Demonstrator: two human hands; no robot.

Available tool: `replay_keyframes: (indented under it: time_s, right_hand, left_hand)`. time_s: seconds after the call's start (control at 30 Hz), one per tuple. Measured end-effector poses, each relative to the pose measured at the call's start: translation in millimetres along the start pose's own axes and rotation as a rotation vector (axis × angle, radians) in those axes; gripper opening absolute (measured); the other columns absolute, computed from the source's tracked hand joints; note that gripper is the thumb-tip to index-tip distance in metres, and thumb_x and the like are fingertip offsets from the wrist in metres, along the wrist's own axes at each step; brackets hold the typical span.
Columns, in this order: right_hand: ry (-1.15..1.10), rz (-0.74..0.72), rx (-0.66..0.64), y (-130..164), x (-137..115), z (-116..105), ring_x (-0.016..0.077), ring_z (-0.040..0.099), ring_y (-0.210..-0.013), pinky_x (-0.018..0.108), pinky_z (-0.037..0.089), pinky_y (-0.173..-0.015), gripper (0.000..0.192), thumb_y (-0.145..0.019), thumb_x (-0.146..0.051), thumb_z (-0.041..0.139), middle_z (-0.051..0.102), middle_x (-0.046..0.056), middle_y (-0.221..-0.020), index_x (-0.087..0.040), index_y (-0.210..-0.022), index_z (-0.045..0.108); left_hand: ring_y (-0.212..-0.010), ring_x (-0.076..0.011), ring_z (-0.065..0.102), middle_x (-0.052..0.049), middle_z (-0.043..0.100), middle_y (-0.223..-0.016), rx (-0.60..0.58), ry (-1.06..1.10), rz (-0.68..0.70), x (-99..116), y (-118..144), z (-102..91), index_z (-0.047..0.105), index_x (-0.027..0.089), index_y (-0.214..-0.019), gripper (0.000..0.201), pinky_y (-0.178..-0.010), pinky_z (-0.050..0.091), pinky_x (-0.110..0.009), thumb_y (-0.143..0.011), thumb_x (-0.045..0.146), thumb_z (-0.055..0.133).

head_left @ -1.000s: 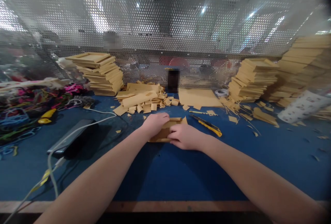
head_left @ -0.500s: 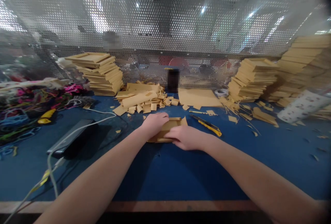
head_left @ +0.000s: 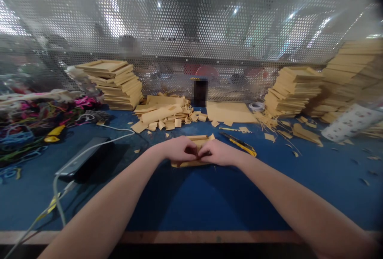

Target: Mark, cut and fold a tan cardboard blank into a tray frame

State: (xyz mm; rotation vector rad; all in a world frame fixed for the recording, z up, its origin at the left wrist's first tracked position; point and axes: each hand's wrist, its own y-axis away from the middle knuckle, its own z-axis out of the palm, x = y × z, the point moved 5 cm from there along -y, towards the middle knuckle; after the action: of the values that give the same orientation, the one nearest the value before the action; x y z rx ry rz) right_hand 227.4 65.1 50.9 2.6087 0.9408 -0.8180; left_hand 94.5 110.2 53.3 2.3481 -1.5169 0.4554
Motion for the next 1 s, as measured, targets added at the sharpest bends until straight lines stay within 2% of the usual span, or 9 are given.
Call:
replay_keyframes:
  time_s: [0.1, 0.23, 0.43, 0.67, 0.83, 1.0]
  right_hand:
    - [-0.030, 0.050, 0.015, 1, 3, -3, 0.0156, 0.065, -0.079, 0.024, 0.042, -0.072, 0.017, -0.081, -0.025, 0.068, 0.075, 0.001, -0.088, -0.020, -0.095, 0.076]
    - [-0.018, 0.081, 0.006, 0, 5, -4, 0.0155, 0.064, -0.075, 0.024, 0.042, -0.070, 0.016, -0.081, -0.028, 0.067, 0.074, 0.001, -0.084, -0.019, -0.092, 0.076]
    - [-0.047, 0.040, -0.054, 1, 1, -3, 0.0149, 0.064, -0.078, 0.023, 0.042, -0.073, 0.017, -0.085, -0.025, 0.062, 0.074, 0.002, -0.088, -0.019, -0.095, 0.075]
    - [0.022, 0.095, 0.021, 3, 4, -7, 0.0168, 0.064, -0.079, 0.025, 0.043, -0.073, 0.017, -0.083, -0.027, 0.065, 0.074, 0.002, -0.089, -0.020, -0.096, 0.075]
    - [0.054, 0.079, 0.031, 5, 2, -9, 0.0155, 0.064, -0.077, 0.025, 0.042, -0.071, 0.016, -0.085, -0.026, 0.063, 0.074, 0.002, -0.086, -0.020, -0.093, 0.075]
    - [0.070, 0.040, 0.019, 4, -1, -7, 0.0144, 0.063, -0.074, 0.024, 0.041, -0.069, 0.015, -0.085, -0.024, 0.062, 0.073, 0.001, -0.083, -0.020, -0.091, 0.075]
  left_hand:
    - [-0.075, -0.0127, 0.062, 0.002, 0.069, -0.084, -0.101, 0.101, 0.007, 1, 4, 1.7, 0.068, 0.022, -0.094, 0.023, -0.064, 0.042, -0.020, -0.082, 0.041, 0.065]
    - [-0.080, -0.0138, 0.063, 0.002, 0.070, -0.089, -0.156, 0.168, -0.013, -1, 3, 5.1, 0.068, 0.023, -0.098, 0.025, -0.070, 0.044, -0.021, -0.080, 0.041, 0.069]
    - [-0.079, -0.0144, 0.062, 0.001, 0.070, -0.087, -0.181, 0.201, -0.041, -8, 2, 10.2, 0.070, 0.023, -0.094, 0.026, -0.071, 0.044, -0.023, -0.078, 0.044, 0.070]
    - [-0.086, -0.0146, 0.062, 0.001, 0.070, -0.096, -0.174, 0.246, -0.057, -9, 1, 9.3, 0.068, 0.025, -0.106, 0.028, -0.077, 0.044, -0.023, -0.084, 0.042, 0.063]
    - [-0.078, -0.0136, 0.062, 0.002, 0.070, -0.089, -0.170, 0.254, -0.094, -13, 2, 10.9, 0.069, 0.025, -0.104, 0.027, -0.068, 0.044, -0.022, -0.086, 0.041, 0.058]
    - [-0.076, -0.0119, 0.060, 0.004, 0.070, -0.090, -0.166, 0.251, -0.090, -8, 2, 8.5, 0.070, 0.026, -0.103, 0.023, -0.068, 0.043, -0.021, -0.084, 0.035, 0.060]
